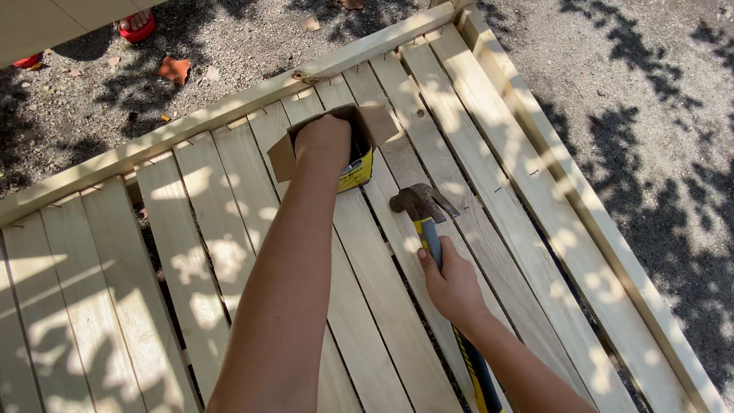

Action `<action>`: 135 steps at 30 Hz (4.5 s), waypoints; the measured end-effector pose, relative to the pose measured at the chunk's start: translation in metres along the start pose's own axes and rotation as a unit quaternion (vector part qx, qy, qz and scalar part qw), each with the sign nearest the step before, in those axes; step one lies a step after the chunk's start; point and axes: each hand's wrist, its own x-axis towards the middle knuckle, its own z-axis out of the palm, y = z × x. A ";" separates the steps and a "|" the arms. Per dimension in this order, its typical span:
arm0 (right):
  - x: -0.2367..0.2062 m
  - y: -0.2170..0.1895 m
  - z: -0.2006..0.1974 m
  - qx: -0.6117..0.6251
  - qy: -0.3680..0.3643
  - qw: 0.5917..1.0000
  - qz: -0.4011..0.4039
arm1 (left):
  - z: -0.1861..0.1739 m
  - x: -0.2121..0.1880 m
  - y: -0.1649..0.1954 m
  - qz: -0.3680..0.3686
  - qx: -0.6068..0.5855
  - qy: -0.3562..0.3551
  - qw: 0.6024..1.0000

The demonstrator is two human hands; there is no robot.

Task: The person hammers nails into the slatted wooden surface of a furniture frame, taking nails one at a time from a cardboard box of common nails and driving them into the wood slats with a claw hammer. The person works along different slats, steadying the wood with the free hand while hammering.

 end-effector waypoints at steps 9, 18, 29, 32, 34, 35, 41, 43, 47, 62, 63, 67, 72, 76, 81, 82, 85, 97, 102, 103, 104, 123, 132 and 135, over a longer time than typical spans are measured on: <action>-0.009 -0.012 0.011 -0.080 0.010 0.997 -0.004 | -0.029 -0.021 0.006 -0.028 0.007 0.010 1.000; -0.004 0.004 0.010 -0.076 0.038 0.996 -0.021 | -0.066 -0.094 -0.019 0.108 -0.388 0.096 0.910; 0.006 0.011 0.016 -0.032 0.029 0.999 -0.030 | -0.042 -0.170 -0.023 -0.026 -0.537 -0.014 0.843; 0.006 0.024 0.005 0.005 0.009 1.000 -0.010 | -0.020 -0.186 -0.018 -0.070 -0.479 -0.040 0.874; 0.004 0.036 -0.006 0.010 0.008 1.000 0.005 | -0.007 -0.188 -0.012 -0.056 -0.473 -0.038 0.878; 0.003 0.043 -0.011 0.004 0.020 1.000 -0.006 | -0.002 -0.186 -0.009 -0.047 -0.470 -0.038 0.881; -0.004 0.061 -0.014 -0.022 0.031 0.999 -0.036 | 0.021 -0.154 0.013 0.089 -0.364 0.001 0.927; -0.007 0.059 -0.008 -0.039 0.042 0.997 -0.045 | 0.031 -0.147 0.022 0.132 -0.265 -0.011 0.955; -0.011 0.053 -0.005 -0.061 0.033 0.996 -0.056 | 0.050 -0.126 0.047 0.142 -0.269 0.126 0.944; -0.001 0.065 -0.019 0.050 -0.007 0.998 -0.038 | 0.167 -0.153 0.062 0.045 -0.361 0.383 0.849; -0.001 0.065 -0.020 0.051 -0.007 0.998 -0.035 | 0.166 -0.153 0.063 0.031 -0.362 0.373 0.854; -0.001 0.062 -0.023 0.052 -0.018 0.998 -0.038 | 0.158 -0.151 0.071 -0.035 -0.358 0.324 0.875; -0.002 0.058 -0.025 0.053 -0.019 0.997 -0.045 | 0.151 -0.150 0.074 -0.049 -0.341 0.323 0.881; -0.003 0.055 -0.024 0.093 -0.029 0.995 -0.029 | 0.149 -0.151 0.075 -0.038 -0.326 0.341 0.881; -0.002 0.055 -0.024 0.114 -0.042 0.993 -0.013 | 0.149 -0.150 0.075 -0.040 -0.317 0.333 0.887; -0.002 0.055 -0.024 0.116 -0.044 0.992 -0.012 | 0.150 -0.150 0.074 -0.037 -0.315 0.337 0.887; -0.002 0.055 -0.024 0.122 -0.044 0.991 -0.026 | 0.151 -0.150 0.075 -0.029 -0.298 0.361 0.883; -0.025 0.073 -0.055 0.414 -0.092 0.903 0.068 | 0.156 -0.150 0.075 -0.024 -0.278 0.363 0.889; -0.031 0.075 -0.068 0.448 -0.047 0.890 0.070 | 0.157 -0.151 0.076 -0.021 -0.275 0.372 0.886; -0.030 0.074 -0.068 0.443 -0.040 0.893 0.070 | 0.156 -0.151 0.076 -0.021 -0.275 0.373 0.886; -0.029 0.074 -0.068 0.438 -0.044 0.895 0.071 | 0.156 -0.151 0.076 -0.020 -0.276 0.375 0.885; -0.025 0.070 -0.046 0.166 -0.042 0.981 0.089 | 0.156 -0.151 0.075 -0.012 -0.267 0.384 0.884; -0.029 0.079 -0.050 0.222 -0.027 0.969 0.101 | 0.157 -0.153 0.074 0.002 -0.286 0.381 0.880; -0.031 0.077 -0.050 0.206 -0.030 0.974 0.087 | 0.158 -0.152 0.074 -0.003 -0.285 0.372 0.884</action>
